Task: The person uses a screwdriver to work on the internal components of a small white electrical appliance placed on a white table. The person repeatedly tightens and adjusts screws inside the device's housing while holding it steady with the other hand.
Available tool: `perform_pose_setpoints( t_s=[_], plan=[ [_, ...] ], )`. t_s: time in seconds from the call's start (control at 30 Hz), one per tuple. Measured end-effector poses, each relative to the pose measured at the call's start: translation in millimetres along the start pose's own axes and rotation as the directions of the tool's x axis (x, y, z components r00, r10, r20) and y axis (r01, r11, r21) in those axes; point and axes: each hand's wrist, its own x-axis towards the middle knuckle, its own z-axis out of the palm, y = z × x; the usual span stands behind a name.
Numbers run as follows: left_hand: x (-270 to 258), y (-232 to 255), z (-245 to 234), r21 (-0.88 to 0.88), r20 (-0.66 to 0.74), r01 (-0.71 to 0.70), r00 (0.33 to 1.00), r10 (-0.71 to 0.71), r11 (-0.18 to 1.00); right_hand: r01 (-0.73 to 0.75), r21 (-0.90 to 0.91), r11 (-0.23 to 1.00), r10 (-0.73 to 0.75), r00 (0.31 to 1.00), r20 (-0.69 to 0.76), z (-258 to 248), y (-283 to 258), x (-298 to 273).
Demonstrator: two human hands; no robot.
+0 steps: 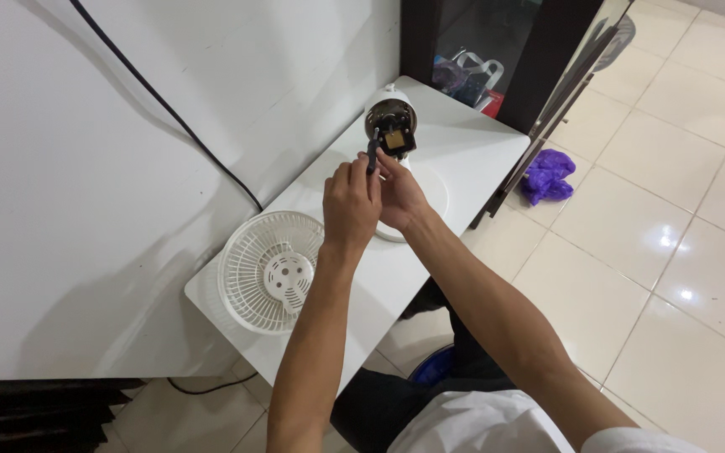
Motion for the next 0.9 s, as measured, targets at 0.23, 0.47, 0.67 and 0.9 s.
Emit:
perform_pose_setpoints(
  t_s=[0.23, 0.47, 0.67, 0.9],
  plan=[
    [1.9, 0.5, -4.5, 0.004, 0.01, 0.033, 0.999, -0.033, 0.999, -0.014, 0.06, 0.998, 0.007, 0.993, 0.114, -13.8, 2.6, 7.7],
    [3.6, 3.1, -12.1, -0.037, 0.029, -0.049, 0.998, 0.05, 0.998, -0.022, 0.109, 0.994, 0.0, 0.981, 0.196, -31.2, 4.9, 21.2],
    [2.4, -2.2, -3.9, 0.006, 0.062, -0.059, 0.996, 0.058, 0.998, -0.005, 0.099, 0.995, -0.004, 0.996, 0.092, -13.3, 3.1, 5.7],
    [5.3, -3.8, 0.7, 0.037, 0.025, -0.012, 1.0, 0.011, 0.999, -0.002, 0.097, 0.995, -0.008, 0.994, 0.108, -4.9, -2.4, -0.8]
  ],
)
